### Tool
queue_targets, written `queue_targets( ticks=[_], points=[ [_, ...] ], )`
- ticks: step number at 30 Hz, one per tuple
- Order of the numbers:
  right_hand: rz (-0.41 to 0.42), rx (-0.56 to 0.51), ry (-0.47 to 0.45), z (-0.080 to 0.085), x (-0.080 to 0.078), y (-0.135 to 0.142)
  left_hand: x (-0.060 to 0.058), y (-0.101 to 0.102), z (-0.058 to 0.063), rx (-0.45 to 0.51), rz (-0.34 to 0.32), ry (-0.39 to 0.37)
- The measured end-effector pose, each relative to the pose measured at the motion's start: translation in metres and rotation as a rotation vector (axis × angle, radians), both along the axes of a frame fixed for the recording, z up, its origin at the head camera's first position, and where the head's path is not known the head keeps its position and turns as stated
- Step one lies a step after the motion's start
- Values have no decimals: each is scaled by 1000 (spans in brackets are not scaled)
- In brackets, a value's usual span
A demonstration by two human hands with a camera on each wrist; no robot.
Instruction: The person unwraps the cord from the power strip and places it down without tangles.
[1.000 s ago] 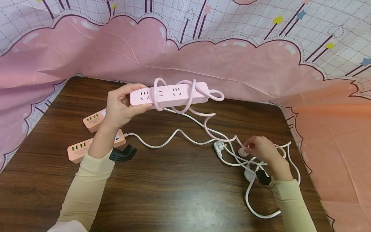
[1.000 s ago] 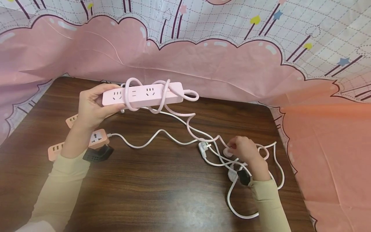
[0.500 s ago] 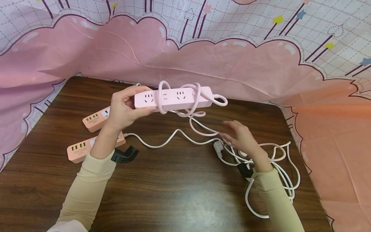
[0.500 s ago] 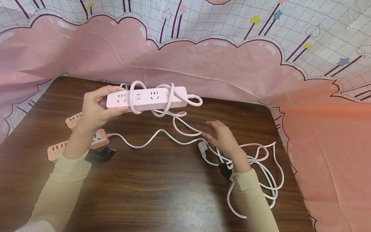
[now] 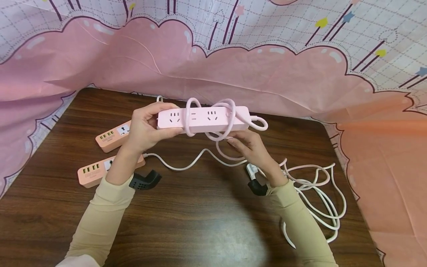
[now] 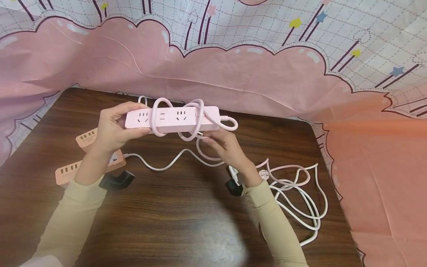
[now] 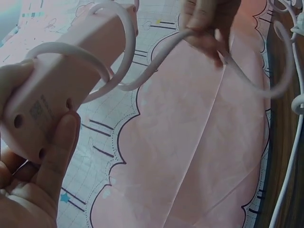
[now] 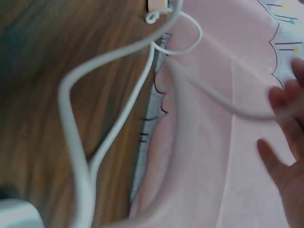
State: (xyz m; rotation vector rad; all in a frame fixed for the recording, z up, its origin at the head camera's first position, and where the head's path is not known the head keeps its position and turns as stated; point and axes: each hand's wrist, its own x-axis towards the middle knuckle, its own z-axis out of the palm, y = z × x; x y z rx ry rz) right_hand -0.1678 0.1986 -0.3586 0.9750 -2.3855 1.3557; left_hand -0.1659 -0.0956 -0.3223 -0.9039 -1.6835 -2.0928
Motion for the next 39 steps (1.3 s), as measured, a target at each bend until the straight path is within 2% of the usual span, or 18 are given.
queue_targets(
  ticks=[4,7,10,12,14,17,19,21,22,24,26,29,33,36,39],
  points=[
    [-122,-181,108,16,-3,8,-1,-4,-1,9,-48,16],
    [-230,-278,201,36,1,14,-1,-7,-1,2,-74,23],
    [-272,-394,234,50,6,23,-2,-10,-1,-9,-73,36],
    [-252,-538,246,54,9,31,-4,-12,-1,-14,-61,43],
    [-192,-702,241,55,10,41,-5,-14,-2,-11,-48,48],
    [-51,-921,247,59,15,52,-7,-18,-4,-1,-15,53],
    [16,-983,256,61,20,59,-7,-20,-5,14,8,57],
    [61,-976,270,62,26,68,-7,-23,-5,28,32,53],
    [73,-948,269,62,29,72,-7,-24,-5,35,42,51],
    [80,-827,257,62,35,82,-7,-25,-4,48,63,52],
    [78,-638,222,61,40,93,-7,-26,-3,55,77,55],
    [72,-276,172,58,43,107,-6,-25,-1,49,95,68],
    [73,114,159,52,42,116,-6,-24,2,49,106,44],
    [-12,357,203,47,41,115,-6,-24,4,69,94,18],
    [-209,559,244,43,38,114,-4,-26,5,61,58,15]
  ],
)
